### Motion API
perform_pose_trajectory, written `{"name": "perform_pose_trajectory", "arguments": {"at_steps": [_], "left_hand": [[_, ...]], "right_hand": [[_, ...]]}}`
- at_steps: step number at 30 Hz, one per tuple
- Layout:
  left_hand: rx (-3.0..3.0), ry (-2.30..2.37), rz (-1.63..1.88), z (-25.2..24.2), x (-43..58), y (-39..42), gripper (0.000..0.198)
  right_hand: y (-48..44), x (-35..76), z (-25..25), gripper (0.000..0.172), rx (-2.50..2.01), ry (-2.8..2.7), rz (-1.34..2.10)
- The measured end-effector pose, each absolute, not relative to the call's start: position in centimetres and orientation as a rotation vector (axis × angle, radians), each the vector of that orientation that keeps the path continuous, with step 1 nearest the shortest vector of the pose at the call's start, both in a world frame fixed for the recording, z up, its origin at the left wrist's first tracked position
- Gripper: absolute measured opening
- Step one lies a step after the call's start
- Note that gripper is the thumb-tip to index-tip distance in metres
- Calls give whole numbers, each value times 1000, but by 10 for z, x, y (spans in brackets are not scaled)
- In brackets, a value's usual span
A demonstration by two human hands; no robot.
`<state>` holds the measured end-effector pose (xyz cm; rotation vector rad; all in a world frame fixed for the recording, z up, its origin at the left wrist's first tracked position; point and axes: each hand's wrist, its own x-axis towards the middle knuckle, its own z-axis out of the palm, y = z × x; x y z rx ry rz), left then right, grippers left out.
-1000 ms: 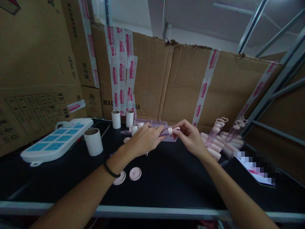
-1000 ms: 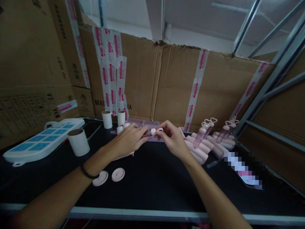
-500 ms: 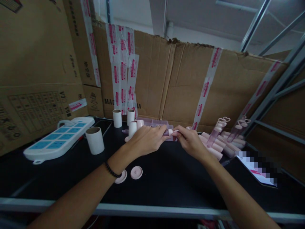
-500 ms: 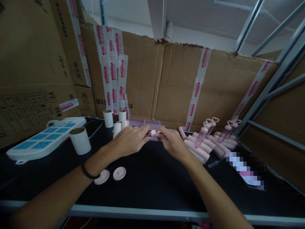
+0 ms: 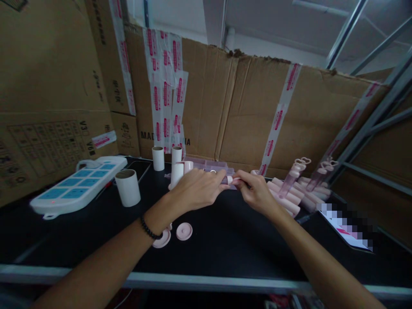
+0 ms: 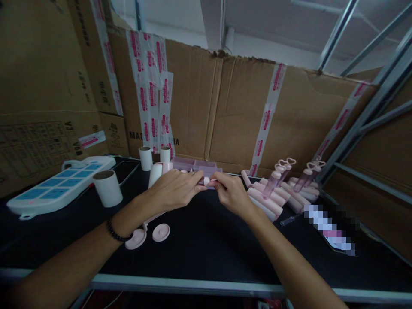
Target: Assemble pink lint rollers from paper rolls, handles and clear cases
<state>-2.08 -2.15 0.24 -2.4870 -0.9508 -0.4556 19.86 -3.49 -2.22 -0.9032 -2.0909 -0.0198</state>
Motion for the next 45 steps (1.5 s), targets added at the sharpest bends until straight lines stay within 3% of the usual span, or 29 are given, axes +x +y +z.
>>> {"name": "perform_pose_trajectory", "arguments": {"at_steps": [12, 21, 25, 45], "left_hand": [[-2510, -973, -459, 0, -20, -19, 38], [-2461, -944, -471, 1, -21, -20, 36], [-2442, -924, -462, 1, -20, -20, 35], [-2453, -1067, -554, 9, -17, -20, 38]], "right_hand": [[-37, 196, -19, 19, -894, -2107, -50], [-38, 187, -17, 43, -1006, -1977, 345], [-38, 185, -13, 45, -1030, -1954, 513], [-41, 175, -13, 49, -892, -1732, 514]]}}
